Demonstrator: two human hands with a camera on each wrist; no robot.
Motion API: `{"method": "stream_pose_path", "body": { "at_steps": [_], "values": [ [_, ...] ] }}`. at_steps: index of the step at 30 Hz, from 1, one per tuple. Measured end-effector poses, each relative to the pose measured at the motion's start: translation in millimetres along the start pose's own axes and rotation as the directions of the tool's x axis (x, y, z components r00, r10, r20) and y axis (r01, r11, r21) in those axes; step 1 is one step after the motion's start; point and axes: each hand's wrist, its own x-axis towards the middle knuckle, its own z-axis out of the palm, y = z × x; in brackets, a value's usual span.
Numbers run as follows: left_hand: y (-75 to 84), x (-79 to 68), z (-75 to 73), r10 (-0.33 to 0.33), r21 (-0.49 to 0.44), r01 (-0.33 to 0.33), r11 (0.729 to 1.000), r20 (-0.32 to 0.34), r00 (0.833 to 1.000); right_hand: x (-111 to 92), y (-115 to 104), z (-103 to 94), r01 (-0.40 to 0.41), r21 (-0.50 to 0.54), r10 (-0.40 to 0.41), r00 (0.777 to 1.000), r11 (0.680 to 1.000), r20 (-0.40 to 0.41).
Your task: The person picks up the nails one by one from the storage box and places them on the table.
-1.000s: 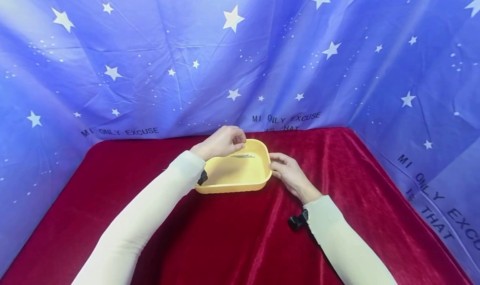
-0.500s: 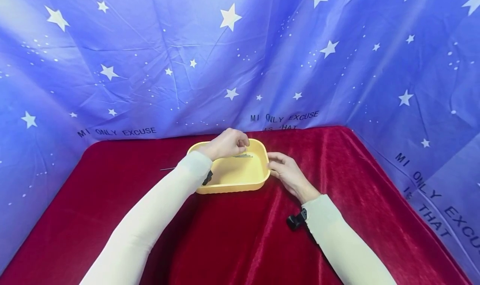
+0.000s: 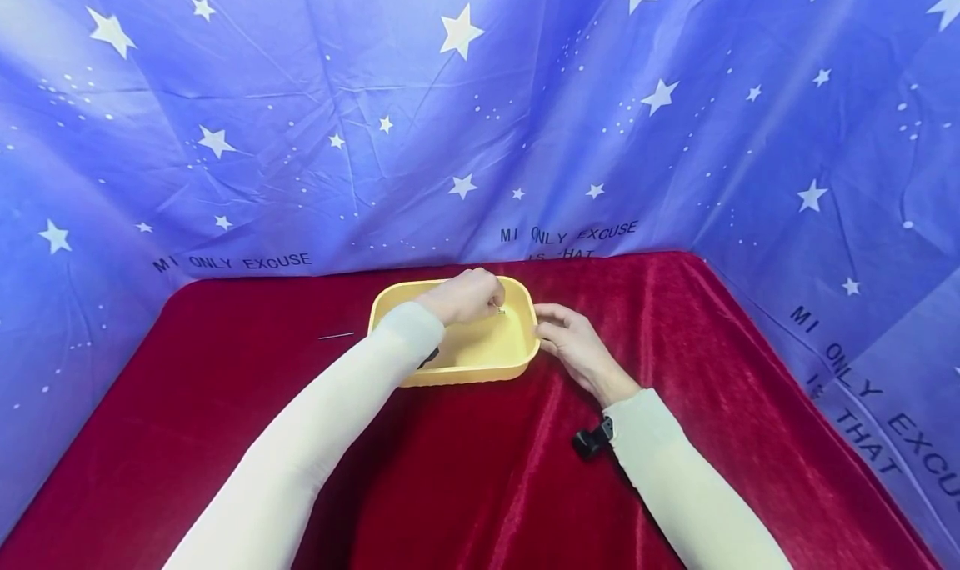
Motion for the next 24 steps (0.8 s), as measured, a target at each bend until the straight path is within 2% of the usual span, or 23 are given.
{"method": "stream_pose_path", "body": {
  "at_steps": [6, 13, 21, 24],
  "values": [
    [2.6, 2.1, 5.7, -0.076, 0.032, 0.075, 0.997, 0.042, 0.996, 1, 1, -0.3, 0.004, 0.016, -0.004, 1.0, 1.0, 0.005],
    [2.2, 3.3, 13.0, -0.079, 0.124, 0.08, 0.989, -0.009, 0.997, 0, 1, -1.0, 0.003, 0.023, -0.004, 1.0, 1.0, 0.007],
    [3.5, 1.6, 18.7, -0.102, 0.234, 0.097, 0.967, 0.012, 0.995, 0, 2, -0.2, 0.006, 0.024, -0.006, 1.0, 1.0, 0.012],
    [3.3, 2.5, 19.7, -0.103, 0.249, 0.099, 0.964, 0.005, 0.995, 1, 2, -0.4, 0.008, 0.022, -0.008, 1.0, 1.0, 0.013]
  ]
}}
